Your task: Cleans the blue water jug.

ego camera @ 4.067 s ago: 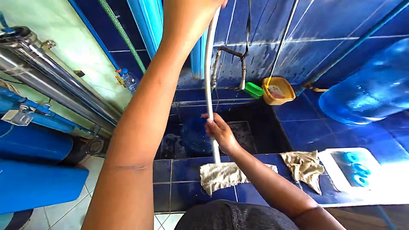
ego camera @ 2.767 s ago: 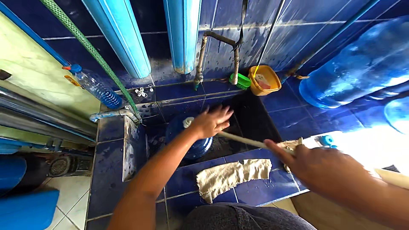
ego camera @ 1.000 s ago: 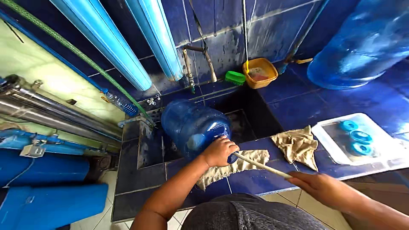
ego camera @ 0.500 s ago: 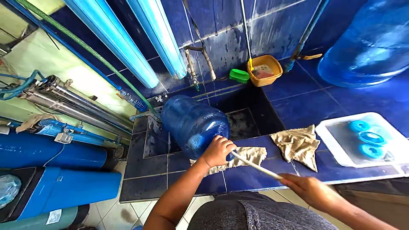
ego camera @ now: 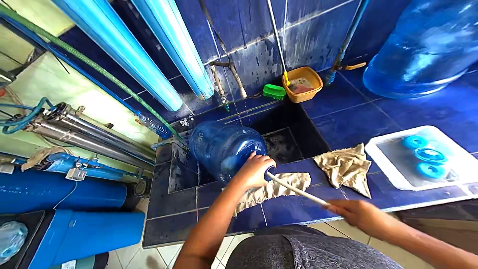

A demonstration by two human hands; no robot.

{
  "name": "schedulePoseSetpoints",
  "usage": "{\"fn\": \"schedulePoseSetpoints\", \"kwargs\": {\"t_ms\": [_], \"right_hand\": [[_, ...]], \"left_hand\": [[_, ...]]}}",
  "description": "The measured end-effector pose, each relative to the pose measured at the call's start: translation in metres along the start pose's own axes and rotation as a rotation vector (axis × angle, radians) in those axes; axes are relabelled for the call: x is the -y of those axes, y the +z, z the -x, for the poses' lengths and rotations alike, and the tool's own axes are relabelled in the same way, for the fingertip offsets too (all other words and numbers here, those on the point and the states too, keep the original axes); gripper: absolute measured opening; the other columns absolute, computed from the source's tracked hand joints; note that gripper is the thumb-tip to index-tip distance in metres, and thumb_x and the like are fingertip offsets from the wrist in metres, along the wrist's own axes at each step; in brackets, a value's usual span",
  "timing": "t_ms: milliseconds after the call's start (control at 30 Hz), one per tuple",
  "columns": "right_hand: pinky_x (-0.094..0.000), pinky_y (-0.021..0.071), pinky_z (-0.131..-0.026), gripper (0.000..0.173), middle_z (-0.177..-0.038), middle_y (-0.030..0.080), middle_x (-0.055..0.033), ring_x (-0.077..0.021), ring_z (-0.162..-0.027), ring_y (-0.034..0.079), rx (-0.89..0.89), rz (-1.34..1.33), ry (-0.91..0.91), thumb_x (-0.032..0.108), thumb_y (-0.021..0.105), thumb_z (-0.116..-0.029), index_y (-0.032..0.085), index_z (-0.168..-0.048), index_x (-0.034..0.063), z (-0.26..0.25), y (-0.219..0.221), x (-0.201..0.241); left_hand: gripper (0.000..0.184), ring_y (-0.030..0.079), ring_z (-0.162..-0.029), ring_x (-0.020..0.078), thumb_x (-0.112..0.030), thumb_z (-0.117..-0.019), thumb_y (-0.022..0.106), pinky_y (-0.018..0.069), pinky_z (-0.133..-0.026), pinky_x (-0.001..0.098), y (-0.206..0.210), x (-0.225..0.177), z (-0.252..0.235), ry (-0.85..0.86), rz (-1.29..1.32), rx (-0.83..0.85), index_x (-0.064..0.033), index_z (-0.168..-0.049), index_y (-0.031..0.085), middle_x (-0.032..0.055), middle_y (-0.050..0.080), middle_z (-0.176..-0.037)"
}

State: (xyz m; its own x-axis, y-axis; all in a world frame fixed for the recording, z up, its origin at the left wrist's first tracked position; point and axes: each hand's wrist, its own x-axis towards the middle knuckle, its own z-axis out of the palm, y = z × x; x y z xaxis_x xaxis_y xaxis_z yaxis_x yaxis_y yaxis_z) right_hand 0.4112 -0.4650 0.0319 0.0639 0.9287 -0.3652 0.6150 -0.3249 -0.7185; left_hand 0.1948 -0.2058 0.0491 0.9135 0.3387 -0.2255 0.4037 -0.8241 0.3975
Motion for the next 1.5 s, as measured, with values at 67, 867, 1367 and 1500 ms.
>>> {"fn": "schedulePoseSetpoints", "kwargs": {"t_ms": [67, 867, 1367, 1500], "right_hand": [[-0.0239, 0.0398, -0.042, 0.031, -0.057, 0.049, 0.0043, -0.0056, -0.043, 0.043, 0.115, -0.516, 0.141, 0.025, 0.046, -0.1081, 0.071, -0.12, 0.0105, 0.002, 0.024, -0.005], [-0.0575, 0.0514, -0.044, 0.039, -0.063, 0.065, -0.0165, -0.0395, -0.052, 0.067, -0.37, 0.65, -0.424, 0.036, 0.051, -0.1032, 0.074, -0.121, 0.0092, -0.004, -0.015, 0.009], [-0.0471, 0.0545, -0.058, 0.031, -0.074, 0.069, -0.0126, -0.027, -0.062, 0.066, -0.088, 0.162, -0.085, 0.024, 0.053, -0.107, 0.071, -0.129, 0.0104, -0.006, 0.019, 0.017], [-0.0161, 0.0354, -0.04, 0.042, -0.053, 0.046, 0.0131, 0.0031, -0.041, 0.038, 0.145, -0.883, 0.106, 0.026, 0.031, -0.1084, 0.065, -0.124, 0.0087, -0.014, 0.067, 0.007]], "left_hand": [[0.056, 0.059, -0.129, 0.0338, -0.008, -0.0678, 0.086, 0.0334, -0.117, 0.0608, 0.043, 0.009, 0.009, 0.036, 0.047, -0.494, -0.0076, -0.122, 0.071, 0.0132, 0.069, -0.128], [0.069, 0.055, -0.132, 0.0338, -0.003, -0.0715, 0.085, 0.0219, -0.119, 0.0673, -0.032, 0.006, -0.014, 0.05, -0.123, 0.404, -0.0125, -0.135, 0.061, 0.013, 0.064, -0.135], [0.049, 0.061, -0.123, 0.0361, -0.009, -0.0721, 0.083, 0.0313, -0.118, 0.0591, 0.042, -0.004, 0.012, 0.159, -0.027, -0.3, -0.0065, -0.119, 0.071, 0.0146, 0.07, -0.121], [0.047, 0.06, -0.123, 0.0349, -0.006, -0.0728, 0.081, 0.0303, -0.119, 0.0575, 0.049, -0.005, 0.014, 0.145, -0.01, -0.344, -0.0078, -0.119, 0.071, 0.0132, 0.07, -0.12]]}}
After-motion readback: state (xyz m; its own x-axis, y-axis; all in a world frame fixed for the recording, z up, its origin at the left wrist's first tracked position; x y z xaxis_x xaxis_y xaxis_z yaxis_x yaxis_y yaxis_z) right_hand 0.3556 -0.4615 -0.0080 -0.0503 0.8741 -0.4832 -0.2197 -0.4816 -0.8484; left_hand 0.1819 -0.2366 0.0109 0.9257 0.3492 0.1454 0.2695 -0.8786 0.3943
